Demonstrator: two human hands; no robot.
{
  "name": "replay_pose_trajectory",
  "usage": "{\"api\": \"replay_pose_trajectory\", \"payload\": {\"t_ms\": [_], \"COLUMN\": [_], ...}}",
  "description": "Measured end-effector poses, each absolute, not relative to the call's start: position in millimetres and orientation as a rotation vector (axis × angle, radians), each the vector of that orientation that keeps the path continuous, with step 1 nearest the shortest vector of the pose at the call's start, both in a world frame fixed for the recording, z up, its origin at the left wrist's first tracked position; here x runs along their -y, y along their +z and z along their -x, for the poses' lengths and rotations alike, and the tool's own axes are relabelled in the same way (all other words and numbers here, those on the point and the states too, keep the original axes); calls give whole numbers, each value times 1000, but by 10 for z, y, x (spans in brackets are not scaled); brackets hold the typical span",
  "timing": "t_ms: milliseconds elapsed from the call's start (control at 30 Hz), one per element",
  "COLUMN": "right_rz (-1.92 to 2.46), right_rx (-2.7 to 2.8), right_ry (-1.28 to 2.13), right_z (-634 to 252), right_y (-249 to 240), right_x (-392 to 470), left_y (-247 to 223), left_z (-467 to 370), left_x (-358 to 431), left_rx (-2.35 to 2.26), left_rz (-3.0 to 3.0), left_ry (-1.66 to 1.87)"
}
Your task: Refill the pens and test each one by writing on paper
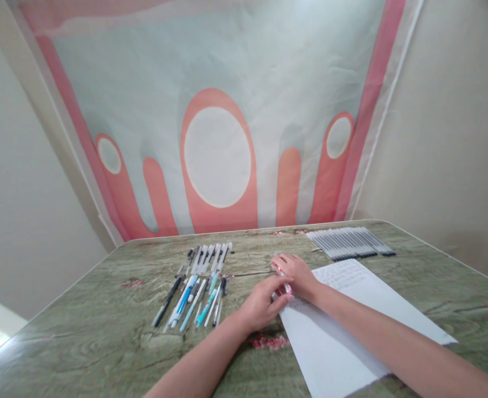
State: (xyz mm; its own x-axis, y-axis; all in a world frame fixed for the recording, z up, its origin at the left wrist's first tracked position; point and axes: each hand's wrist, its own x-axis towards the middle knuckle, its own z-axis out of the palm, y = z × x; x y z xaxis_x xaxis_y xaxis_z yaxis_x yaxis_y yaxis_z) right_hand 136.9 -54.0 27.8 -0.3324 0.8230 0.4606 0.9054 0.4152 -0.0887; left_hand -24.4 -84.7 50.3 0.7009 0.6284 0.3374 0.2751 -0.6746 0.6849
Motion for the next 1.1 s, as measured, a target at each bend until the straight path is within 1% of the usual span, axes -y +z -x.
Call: {"api": "replay_pose_trajectory", "payload": {"t_ms": [167,267,333,467,633,767,833,933,1000,1100], "right_rz": [1463,1461,1460,1464,1272,1178,1158,1203,1310,1571], "right_rx": [2234,2189,2096,1828,1578,1455,1435,1450,1507,1585], "right_ry": [-300,-217,-76,328,829,1067,1074,952,799,422], "right_z": [-1388,-1395,-1408,-1460,-1459,-1370,-1375,-1554,-1791,-2211], "right_y": [257,225,197,162,182,236,270,312,325,309], "right_x": [540,537,523,454,390,424,408,296,188,45], "left_y": [513,494,482,466,448,435,428,406,385,351], "left_z": [242,243,246,262,279,285,288,292,291,287], "left_x": [875,876,871,840,788,784,788,785,774,751], "left_rx": [-707,-700,-697,-751,-827,-822,-815,-831,-829,-825], "left_rz": [-2331,-2330,-2332,-2347,-2378,-2421,-2446,-2501,-2554,-2588], "left_ry": [770,755,756,801,794,777,733,673,618,554]}}
